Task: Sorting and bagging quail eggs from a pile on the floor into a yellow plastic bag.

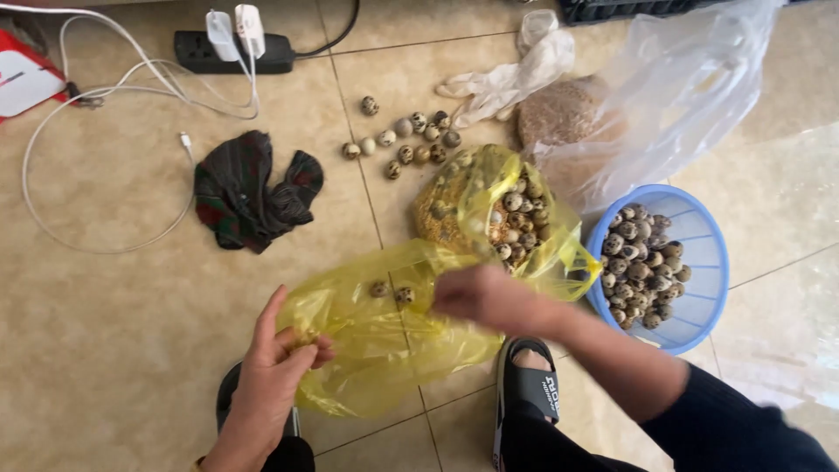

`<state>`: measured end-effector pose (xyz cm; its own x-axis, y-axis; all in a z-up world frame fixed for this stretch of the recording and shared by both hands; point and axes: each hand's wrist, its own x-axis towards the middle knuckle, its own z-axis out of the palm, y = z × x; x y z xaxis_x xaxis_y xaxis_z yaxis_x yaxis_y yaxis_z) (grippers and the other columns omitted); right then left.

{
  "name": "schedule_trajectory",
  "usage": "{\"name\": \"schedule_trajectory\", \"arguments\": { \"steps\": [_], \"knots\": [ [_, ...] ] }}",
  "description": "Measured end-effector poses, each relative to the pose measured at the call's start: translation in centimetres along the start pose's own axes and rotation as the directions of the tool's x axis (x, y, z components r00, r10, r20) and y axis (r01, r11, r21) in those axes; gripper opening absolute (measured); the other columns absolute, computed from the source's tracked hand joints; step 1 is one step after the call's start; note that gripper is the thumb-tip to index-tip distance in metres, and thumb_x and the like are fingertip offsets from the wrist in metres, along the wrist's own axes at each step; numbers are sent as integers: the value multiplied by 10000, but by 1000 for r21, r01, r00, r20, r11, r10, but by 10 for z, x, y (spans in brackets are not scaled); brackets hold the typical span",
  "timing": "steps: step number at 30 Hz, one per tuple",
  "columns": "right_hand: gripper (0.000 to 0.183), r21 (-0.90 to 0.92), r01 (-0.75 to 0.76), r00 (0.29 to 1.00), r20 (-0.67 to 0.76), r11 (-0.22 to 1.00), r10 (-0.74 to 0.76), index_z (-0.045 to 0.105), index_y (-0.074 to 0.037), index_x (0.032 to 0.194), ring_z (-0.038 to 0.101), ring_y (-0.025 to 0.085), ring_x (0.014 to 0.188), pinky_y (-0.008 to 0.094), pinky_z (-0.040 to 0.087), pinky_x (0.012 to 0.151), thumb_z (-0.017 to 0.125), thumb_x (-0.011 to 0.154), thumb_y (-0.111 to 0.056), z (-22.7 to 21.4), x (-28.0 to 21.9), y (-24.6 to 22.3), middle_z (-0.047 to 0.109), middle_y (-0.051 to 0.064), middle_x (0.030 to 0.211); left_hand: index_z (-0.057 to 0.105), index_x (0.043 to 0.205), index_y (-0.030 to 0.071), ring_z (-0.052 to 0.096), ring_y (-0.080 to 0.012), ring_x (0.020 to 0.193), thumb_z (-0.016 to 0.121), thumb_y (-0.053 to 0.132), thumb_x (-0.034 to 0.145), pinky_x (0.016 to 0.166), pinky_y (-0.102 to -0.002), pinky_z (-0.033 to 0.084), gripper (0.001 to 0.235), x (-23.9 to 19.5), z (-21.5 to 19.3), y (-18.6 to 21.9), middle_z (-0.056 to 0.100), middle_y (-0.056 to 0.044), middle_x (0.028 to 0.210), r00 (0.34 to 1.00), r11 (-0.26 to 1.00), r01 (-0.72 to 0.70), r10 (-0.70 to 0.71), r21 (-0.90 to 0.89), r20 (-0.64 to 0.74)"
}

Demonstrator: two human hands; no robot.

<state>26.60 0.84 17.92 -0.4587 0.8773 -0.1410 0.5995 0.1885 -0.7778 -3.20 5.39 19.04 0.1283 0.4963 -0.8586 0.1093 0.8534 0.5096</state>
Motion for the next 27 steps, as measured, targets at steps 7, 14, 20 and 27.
{"name": "schedule_trajectory", "arguments": {
  "steps": [7,14,20,27],
  "knots": [
    [582,-59,-872,480,-297,486,825,578,-286,1391,706,296,1027,400,599,800,556,847,-83,-76,-20,116,541,71,1385,226,1691,300,657,-385,931,479,-74,979,1012,-476,565,843,6,6,-4,655,-295,1088,997,996,-75,75,49,-2],
    [374,-257,-855,503,-203,451,840,485,-105,1169,643,361,989,528,563,704,533,811,-11,-53,-9,166,484,100,1234,215,1700,279,650,-369,917,489,-68,979,935,-467,546,846,16,6,-13,662,-285,1004,994,992,-106,105,70,14],
    [585,-208,-882,465,-231,424,854,505,-177,1326,644,307,1027,445,576,700,661,771,-75,-53,-8,159,533,69,1271,221,1697,270,683,-358,925,501,-38,965,931,-450,553,841,20,2,-19,692,-260,993,988,984,-153,151,90,28],
    [527,-282,-874,453,-177,396,874,490,-159,1278,636,312,932,435,547,693,635,771,-129,-48,-6,177,621,120,1068,203,1694,279,687,-350,961,497,-36,967,994,-451,566,846,24,-1,-23,688,-251,1015,990,987,-137,134,87,43]
  ]
}}
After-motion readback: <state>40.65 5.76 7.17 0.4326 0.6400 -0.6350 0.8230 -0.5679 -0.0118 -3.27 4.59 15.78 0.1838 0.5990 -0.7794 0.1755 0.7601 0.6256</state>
